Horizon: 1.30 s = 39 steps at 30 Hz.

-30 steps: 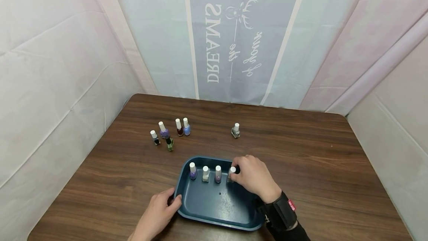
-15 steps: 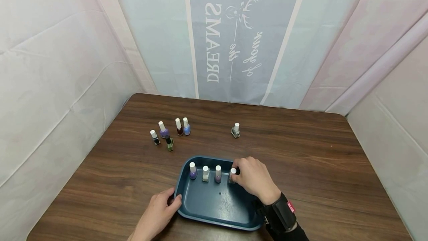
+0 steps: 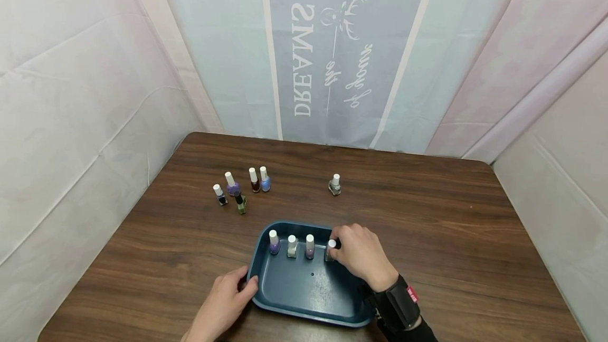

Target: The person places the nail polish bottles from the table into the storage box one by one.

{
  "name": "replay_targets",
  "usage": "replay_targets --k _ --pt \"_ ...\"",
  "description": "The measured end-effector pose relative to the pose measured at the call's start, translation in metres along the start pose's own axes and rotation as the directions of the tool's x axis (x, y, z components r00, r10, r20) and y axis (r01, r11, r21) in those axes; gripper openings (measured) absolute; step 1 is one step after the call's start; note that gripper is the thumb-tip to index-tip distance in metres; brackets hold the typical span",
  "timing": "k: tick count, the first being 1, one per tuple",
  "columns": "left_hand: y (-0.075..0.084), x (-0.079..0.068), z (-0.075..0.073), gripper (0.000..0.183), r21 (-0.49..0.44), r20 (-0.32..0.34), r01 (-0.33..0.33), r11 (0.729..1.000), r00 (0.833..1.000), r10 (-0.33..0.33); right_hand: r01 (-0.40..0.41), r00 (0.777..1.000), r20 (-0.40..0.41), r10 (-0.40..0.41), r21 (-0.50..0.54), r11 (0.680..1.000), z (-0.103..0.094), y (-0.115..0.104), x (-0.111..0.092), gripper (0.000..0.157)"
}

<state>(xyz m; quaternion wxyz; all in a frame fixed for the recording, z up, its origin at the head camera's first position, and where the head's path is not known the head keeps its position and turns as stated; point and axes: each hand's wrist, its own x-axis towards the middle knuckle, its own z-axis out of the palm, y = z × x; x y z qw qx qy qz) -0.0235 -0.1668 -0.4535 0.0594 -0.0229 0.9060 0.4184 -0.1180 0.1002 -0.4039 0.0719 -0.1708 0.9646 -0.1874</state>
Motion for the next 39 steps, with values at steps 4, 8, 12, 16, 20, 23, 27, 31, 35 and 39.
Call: replay_targets --k 4,8,12,16,20,23,27,31,35,39 --pt "-0.0001 0.0001 0.0000 0.018 0.007 -0.006 0.000 1.000 1.000 0.000 0.001 1.000 0.001 -0.001 -0.005 1.000 0.0020 0.0005 0.0002 0.008" --pt "-0.0002 0.0000 -0.0003 0.019 0.006 -0.014 -0.007 1.000 1.000 0.007 0.004 1.000 -0.001 -0.004 -0.004 1.000 0.0034 0.0007 0.0005 0.008" --pt "0.0003 -0.0006 -0.0005 0.020 0.000 -0.024 -0.022 1.000 0.999 0.022 -0.001 1.000 0.001 0.001 -0.005 1.000 0.0045 0.0006 0.0010 0.008" --pt "0.0007 -0.0010 -0.0010 0.020 -0.005 -0.026 -0.033 0.999 0.999 0.033 -0.007 1.000 0.001 0.007 -0.011 1.000 0.0056 -0.0002 0.0019 0.008" --pt "0.0007 -0.0011 -0.0014 0.020 -0.009 -0.019 -0.031 0.999 0.999 0.030 -0.013 1.000 0.000 0.013 -0.019 1.000 0.0068 -0.0010 0.0020 0.008" --pt "0.0003 -0.0009 -0.0013 0.020 -0.008 -0.021 -0.031 0.999 0.999 0.031 -0.014 1.000 -0.001 0.013 -0.024 1.000 0.0074 -0.0013 0.0014 0.008" --pt "-0.0001 -0.0007 -0.0010 0.021 -0.006 -0.025 -0.035 0.999 0.999 0.034 -0.014 1.000 -0.008 0.014 -0.026 1.000 0.0081 -0.0010 0.0010 0.009" --pt "-0.0001 -0.0004 -0.0011 0.021 -0.009 -0.023 -0.034 0.999 0.999 0.034 -0.015 1.000 -0.019 0.015 -0.024 1.000 0.0088 -0.0009 0.0009 0.009" --pt "-0.0004 -0.0006 -0.0010 0.021 -0.008 -0.027 -0.037 0.999 0.999 0.037 -0.016 1.000 -0.023 0.015 -0.021 1.000 0.0094 -0.0010 0.0008 0.011" --pt "-0.0005 -0.0007 -0.0008 0.021 -0.003 -0.035 -0.044 0.999 0.998 0.044 -0.017 1.000 -0.024 0.017 -0.019 1.000 0.0095 -0.0009 0.0005 0.012"
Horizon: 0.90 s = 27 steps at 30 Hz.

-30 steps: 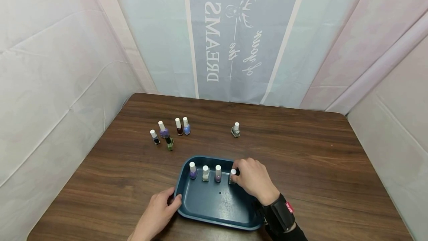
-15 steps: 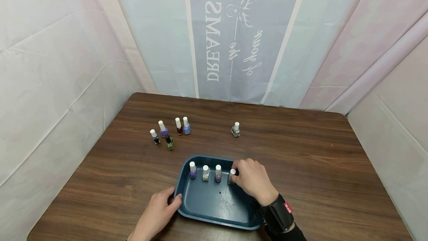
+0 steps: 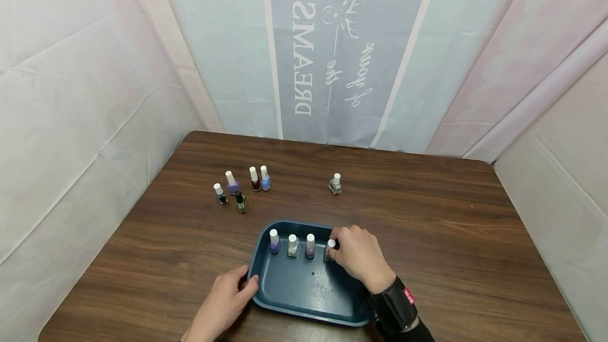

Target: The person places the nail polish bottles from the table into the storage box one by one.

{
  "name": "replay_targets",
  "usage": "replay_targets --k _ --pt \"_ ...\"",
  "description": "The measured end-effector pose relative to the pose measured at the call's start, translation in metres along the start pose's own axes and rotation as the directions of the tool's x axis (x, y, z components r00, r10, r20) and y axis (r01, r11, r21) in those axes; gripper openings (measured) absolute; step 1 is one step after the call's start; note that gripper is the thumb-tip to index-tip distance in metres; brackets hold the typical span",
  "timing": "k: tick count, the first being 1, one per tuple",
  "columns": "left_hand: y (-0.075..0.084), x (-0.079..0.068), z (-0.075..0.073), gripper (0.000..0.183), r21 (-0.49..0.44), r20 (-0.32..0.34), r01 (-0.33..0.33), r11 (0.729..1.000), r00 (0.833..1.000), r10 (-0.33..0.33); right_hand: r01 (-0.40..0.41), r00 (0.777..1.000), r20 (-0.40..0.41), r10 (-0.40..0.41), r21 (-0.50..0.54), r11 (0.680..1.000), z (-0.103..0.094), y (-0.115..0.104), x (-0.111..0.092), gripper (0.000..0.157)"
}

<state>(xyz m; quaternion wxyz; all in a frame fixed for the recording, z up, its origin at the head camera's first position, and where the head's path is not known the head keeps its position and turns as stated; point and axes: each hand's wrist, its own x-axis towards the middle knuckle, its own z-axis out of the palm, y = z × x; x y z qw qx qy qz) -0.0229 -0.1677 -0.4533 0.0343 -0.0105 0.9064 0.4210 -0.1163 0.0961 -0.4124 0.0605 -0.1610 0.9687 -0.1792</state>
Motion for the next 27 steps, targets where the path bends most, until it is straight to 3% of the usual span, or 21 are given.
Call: replay_targets --k 19,27 --pt "0.0002 -0.0009 0.0002 0.020 -0.009 0.000 -0.007 1.000 1.000 0.007 -0.009 1.000 -0.003 0.009 0.012 1.000 -0.0007 0.0000 -0.0013 0.016" --pt "0.0006 0.0000 -0.0002 0.018 -0.002 0.030 0.026 1.000 0.999 -0.026 -0.011 1.000 0.005 0.011 0.048 0.999 -0.0045 0.0002 -0.0030 0.017"
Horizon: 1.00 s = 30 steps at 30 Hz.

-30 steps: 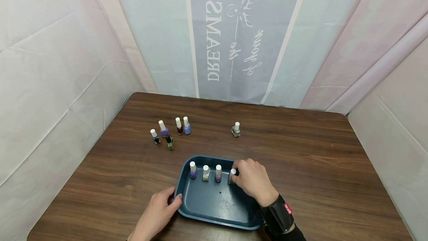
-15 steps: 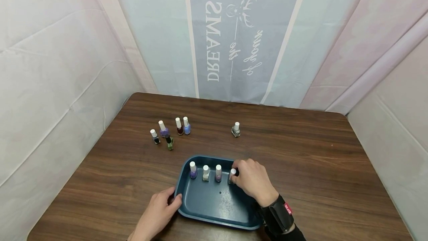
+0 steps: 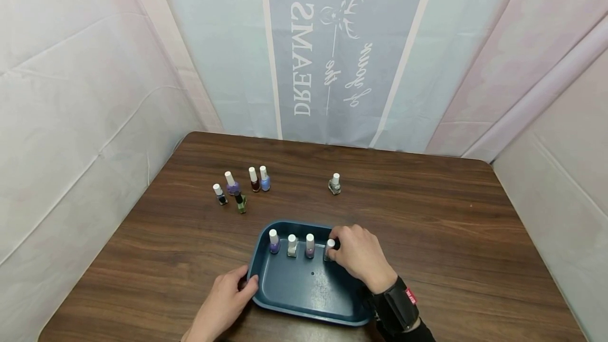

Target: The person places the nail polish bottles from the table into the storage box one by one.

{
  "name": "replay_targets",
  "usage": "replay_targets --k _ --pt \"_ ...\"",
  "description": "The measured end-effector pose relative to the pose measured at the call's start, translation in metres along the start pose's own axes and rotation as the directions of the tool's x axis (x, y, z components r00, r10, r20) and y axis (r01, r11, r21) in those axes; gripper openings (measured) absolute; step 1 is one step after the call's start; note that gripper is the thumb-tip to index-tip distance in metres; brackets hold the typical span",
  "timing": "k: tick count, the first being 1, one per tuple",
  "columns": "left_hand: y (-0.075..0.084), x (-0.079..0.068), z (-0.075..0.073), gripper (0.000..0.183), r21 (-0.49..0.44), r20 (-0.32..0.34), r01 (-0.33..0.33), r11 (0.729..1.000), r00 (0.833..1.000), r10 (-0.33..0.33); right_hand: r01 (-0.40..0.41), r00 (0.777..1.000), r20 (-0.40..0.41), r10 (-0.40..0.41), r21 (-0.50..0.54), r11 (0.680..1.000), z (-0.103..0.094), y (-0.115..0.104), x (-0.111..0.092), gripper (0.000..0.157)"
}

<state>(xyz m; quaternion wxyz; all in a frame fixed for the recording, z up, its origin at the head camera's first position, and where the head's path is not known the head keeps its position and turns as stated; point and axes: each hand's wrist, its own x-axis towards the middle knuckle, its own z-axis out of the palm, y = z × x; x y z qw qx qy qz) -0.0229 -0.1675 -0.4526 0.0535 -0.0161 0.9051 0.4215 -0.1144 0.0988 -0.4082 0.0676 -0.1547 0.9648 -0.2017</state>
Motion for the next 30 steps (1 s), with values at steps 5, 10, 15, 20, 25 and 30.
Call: replay_targets --k 5,10,15,20,25,30 --pt "0.000 0.001 0.000 0.018 0.005 0.005 0.009 1.000 1.000 -0.009 -0.003 1.000 0.002 0.003 0.014 1.000 -0.002 0.000 0.000 0.021" --pt "0.000 0.001 0.001 0.018 0.006 0.006 0.009 1.000 1.000 -0.009 0.005 1.000 -0.017 -0.005 0.015 1.000 -0.004 0.000 -0.001 0.023" --pt "0.000 0.001 0.000 0.018 0.010 0.004 0.010 1.000 1.000 -0.010 0.007 1.000 -0.018 -0.007 0.016 1.000 -0.006 0.000 -0.001 0.024" --pt "-0.001 0.001 0.001 0.018 0.010 0.005 0.013 1.000 1.000 -0.013 0.009 1.000 -0.020 -0.008 0.017 1.000 -0.011 -0.001 -0.002 0.024" --pt "0.000 0.001 0.001 0.018 0.006 0.005 0.015 1.000 1.000 -0.015 0.015 1.000 -0.020 -0.015 0.023 1.000 -0.014 -0.002 -0.003 0.025" --pt "0.000 0.002 0.000 0.019 0.008 0.002 0.013 1.000 1.000 -0.013 0.042 0.998 -0.047 -0.041 0.010 0.999 -0.018 -0.002 -0.004 0.024"
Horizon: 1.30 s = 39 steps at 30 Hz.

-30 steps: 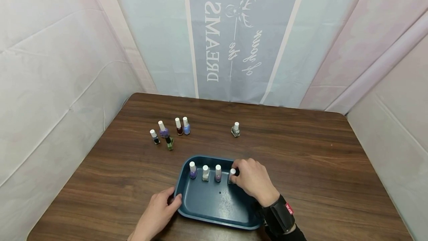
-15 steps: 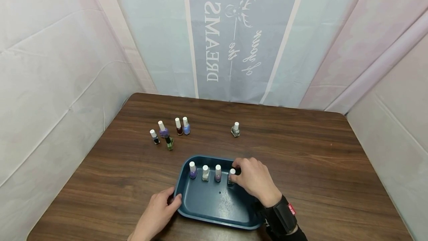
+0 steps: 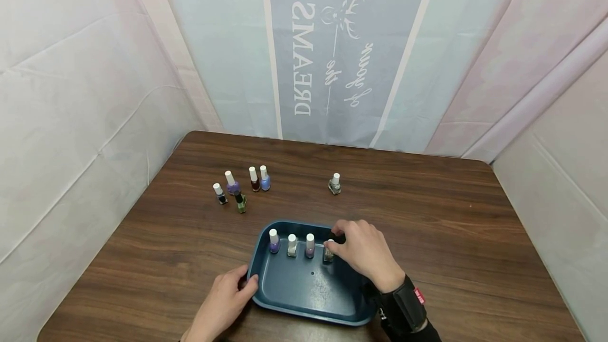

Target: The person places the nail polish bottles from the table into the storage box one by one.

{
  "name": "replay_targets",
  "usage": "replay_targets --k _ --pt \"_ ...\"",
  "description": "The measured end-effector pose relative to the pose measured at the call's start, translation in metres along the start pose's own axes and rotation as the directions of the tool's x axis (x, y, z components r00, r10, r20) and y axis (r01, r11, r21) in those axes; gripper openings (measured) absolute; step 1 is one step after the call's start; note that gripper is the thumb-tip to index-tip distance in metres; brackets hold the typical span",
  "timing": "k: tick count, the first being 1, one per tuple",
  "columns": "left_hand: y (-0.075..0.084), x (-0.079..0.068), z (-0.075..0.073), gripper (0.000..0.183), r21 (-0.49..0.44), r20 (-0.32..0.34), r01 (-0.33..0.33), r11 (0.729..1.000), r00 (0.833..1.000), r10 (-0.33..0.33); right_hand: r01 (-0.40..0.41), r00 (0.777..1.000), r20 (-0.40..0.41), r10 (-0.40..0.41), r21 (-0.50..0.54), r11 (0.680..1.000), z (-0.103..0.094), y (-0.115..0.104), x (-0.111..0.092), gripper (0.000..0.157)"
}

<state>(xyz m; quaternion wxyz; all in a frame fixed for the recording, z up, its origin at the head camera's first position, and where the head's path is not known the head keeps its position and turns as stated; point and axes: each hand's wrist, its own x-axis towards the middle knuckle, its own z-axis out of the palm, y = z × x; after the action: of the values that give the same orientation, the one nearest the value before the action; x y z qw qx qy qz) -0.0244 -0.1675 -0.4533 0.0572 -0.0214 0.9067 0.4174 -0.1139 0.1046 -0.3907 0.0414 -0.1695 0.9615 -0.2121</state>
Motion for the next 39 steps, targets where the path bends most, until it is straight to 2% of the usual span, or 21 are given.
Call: replay_targets --k 9,16,28,39 --pt "-0.001 -0.001 -0.001 0.020 -0.010 -0.022 -0.037 0.999 0.999 0.037 0.040 0.999 -0.030 -0.039 0.026 0.999 -0.022 0.004 0.004 0.018" --pt "-0.001 0.000 0.000 0.019 -0.009 -0.010 -0.016 1.000 1.000 0.016 0.043 0.998 -0.039 -0.040 0.066 0.997 -0.034 0.016 0.013 0.016" --pt "0.000 0.000 -0.001 0.019 -0.009 0.000 0.007 1.000 1.000 -0.007 0.069 0.996 -0.068 -0.065 0.063 0.996 -0.037 0.030 0.024 0.017" --pt "0.000 -0.002 -0.001 0.022 -0.030 -0.049 -0.054 0.998 0.997 0.052 0.066 0.996 -0.071 -0.061 0.079 0.995 -0.037 0.035 0.031 0.018"
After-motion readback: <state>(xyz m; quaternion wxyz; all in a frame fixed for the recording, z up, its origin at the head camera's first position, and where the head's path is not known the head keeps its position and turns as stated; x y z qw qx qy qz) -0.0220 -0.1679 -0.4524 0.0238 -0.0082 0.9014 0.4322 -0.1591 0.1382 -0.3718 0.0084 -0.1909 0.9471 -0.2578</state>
